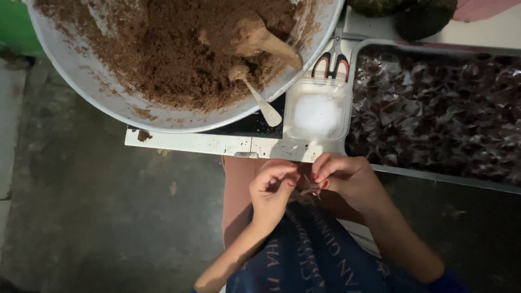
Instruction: Scooping chocolate mixture and wrapping individual portions in plastic film
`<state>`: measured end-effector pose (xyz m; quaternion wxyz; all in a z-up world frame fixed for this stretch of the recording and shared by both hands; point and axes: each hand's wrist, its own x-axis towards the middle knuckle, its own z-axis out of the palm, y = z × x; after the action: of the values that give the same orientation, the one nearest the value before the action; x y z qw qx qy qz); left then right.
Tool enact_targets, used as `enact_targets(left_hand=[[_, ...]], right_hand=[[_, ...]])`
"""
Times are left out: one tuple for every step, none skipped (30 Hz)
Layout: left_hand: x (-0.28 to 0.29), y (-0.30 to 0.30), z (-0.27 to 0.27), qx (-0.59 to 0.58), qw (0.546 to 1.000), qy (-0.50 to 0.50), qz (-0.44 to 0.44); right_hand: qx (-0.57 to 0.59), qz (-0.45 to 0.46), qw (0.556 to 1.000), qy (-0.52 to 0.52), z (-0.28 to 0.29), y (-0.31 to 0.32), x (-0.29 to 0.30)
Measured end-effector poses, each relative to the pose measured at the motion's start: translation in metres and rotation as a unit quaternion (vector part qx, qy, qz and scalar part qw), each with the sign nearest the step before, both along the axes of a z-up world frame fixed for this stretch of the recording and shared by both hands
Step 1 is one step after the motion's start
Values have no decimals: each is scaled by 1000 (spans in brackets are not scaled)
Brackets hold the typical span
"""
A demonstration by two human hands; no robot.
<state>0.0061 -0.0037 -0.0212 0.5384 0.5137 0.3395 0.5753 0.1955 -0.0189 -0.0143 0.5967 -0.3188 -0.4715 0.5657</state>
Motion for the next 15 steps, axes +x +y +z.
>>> enact_targets(left_hand=[[1, 1, 4, 0, 1000, 1, -2], [2, 2, 8, 21, 1000, 12, 7], [3, 2, 12, 42, 999, 23, 16], [4, 3, 12, 43, 999, 23, 14], [6, 3, 13, 65, 998, 19, 7], [7, 3, 14, 87, 996, 14, 0], [9, 4, 13, 88, 996, 15, -2], [12, 4, 13, 94, 995, 15, -3], [15, 5, 12, 101, 995, 14, -4], [17, 5, 12, 102, 995, 15, -7], [20, 5, 12, 101, 994, 31, 1], [23, 4, 13, 99, 994, 49, 9], [25, 4, 14, 99, 994, 49, 6], [28, 4, 16, 85, 994, 69, 10], [32, 4, 17, 70, 993, 90, 14]], right_hand=[[0, -2, 1000, 1, -1, -1, 2], [8, -20, 1000, -7, -3, -2, 4], [16, -38, 999, -14, -4, -4, 6], [16, -40, 999, -13, -7, -5, 8], [19, -56, 998, -38, -9, -7, 10], [20, -73, 995, -63, -11, -9, 12], [21, -75, 995, -62, -9, -10, 13], [21, -82, 994, -72, -6, -10, 13], [22, -88, 993, -82, -4, -11, 14], [23, -90, 992, -81, -2, -11, 16], [25, -89, 993, -78, 1, -12, 19], [26, -88, 993, -74, 3, -13, 21], [26, -92, 993, -73, 9, -15, 20], [15, -122, 986, -109, 14, -17, 20], [4, -153, 978, -144, 20, -19, 20]])
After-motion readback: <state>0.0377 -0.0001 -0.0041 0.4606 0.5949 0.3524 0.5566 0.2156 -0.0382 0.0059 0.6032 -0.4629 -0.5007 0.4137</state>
